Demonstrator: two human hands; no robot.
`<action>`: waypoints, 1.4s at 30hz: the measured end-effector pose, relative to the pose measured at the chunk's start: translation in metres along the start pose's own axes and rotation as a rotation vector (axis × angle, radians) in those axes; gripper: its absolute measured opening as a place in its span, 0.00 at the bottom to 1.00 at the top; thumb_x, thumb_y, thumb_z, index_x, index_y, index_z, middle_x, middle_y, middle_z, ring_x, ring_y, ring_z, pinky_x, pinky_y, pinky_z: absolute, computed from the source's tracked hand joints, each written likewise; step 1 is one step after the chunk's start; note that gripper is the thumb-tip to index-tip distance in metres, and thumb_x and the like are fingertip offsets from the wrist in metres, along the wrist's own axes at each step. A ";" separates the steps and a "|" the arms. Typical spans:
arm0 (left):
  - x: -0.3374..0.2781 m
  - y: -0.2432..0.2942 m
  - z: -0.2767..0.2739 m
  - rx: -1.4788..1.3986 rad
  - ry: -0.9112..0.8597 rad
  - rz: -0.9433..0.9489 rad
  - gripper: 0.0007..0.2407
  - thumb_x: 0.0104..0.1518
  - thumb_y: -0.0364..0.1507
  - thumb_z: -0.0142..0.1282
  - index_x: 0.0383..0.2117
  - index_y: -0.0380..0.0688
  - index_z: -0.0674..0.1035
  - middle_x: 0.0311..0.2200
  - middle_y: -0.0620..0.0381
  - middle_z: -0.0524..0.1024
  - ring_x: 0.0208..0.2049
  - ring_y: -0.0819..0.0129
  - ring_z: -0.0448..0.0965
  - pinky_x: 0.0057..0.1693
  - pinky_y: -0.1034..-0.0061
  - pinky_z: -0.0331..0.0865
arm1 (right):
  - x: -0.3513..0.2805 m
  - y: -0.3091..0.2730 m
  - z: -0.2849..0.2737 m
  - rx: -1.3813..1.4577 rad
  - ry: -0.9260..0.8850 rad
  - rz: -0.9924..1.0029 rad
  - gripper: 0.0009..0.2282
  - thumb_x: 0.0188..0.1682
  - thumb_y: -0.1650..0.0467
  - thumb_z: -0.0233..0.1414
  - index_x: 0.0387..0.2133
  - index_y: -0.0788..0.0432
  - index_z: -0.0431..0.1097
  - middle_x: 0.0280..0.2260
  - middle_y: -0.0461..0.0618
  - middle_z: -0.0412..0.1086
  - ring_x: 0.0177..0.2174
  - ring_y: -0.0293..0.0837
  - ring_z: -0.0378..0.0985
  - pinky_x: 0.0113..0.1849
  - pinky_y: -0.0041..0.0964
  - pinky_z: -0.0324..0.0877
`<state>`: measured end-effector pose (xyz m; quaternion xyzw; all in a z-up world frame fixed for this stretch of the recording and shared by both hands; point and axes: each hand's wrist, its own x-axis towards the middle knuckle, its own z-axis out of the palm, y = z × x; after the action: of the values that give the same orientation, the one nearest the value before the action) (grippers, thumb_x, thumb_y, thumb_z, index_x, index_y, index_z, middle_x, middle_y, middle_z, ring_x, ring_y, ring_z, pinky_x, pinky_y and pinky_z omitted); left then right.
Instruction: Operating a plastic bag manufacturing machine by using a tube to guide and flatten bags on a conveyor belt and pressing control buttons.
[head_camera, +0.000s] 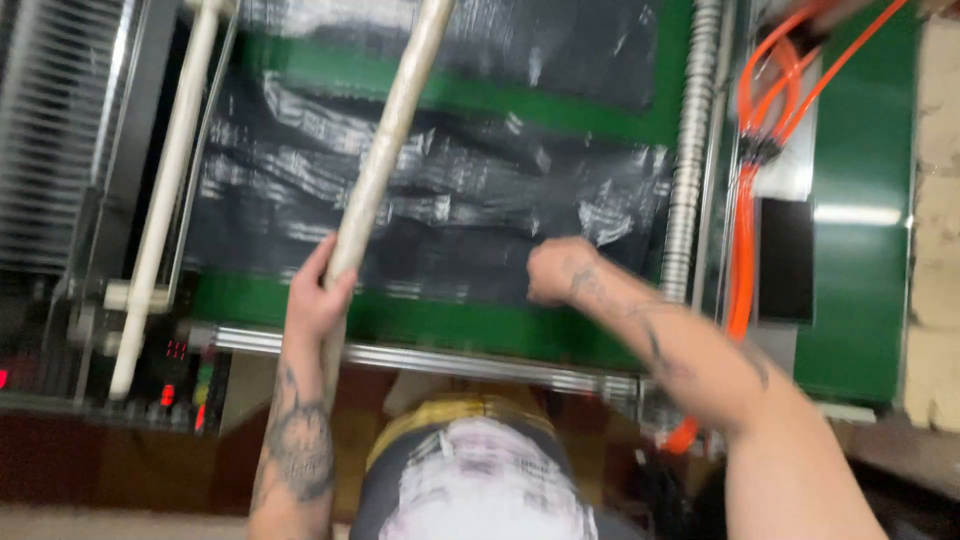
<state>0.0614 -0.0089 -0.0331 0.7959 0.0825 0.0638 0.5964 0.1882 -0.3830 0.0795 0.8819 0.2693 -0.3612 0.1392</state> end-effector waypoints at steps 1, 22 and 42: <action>-0.024 -0.005 -0.002 -0.003 0.012 -0.012 0.30 0.53 0.31 0.64 0.65 0.39 0.69 0.61 0.31 0.67 0.60 0.37 0.68 0.64 0.49 0.64 | 0.003 0.004 0.025 -0.011 -0.008 -0.011 0.13 0.44 0.58 0.60 0.30 0.55 0.82 0.28 0.52 0.79 0.34 0.51 0.84 0.33 0.50 0.78; 0.243 -0.024 0.040 0.269 0.252 0.202 0.24 0.63 0.32 0.62 0.64 0.39 0.68 0.61 0.42 0.71 0.62 0.51 0.71 0.64 0.65 0.62 | 0.044 -0.228 0.033 1.834 0.327 -0.508 0.27 0.54 0.65 0.50 0.66 0.62 0.56 0.61 0.53 0.64 0.51 0.36 0.68 0.48 0.33 0.70; 0.038 0.070 0.096 -0.043 0.035 -0.033 0.24 0.62 0.31 0.59 0.66 0.50 0.68 0.52 0.38 0.76 0.49 0.50 0.80 0.53 0.53 0.75 | 0.122 0.005 0.222 2.358 1.093 0.995 0.16 0.50 0.59 0.57 0.35 0.59 0.67 0.14 0.62 0.69 0.05 0.49 0.66 0.07 0.33 0.58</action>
<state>0.1221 -0.1107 0.0072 0.7801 0.1045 0.0697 0.6129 0.1385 -0.4393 -0.1623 0.5077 -0.5094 0.1007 -0.6875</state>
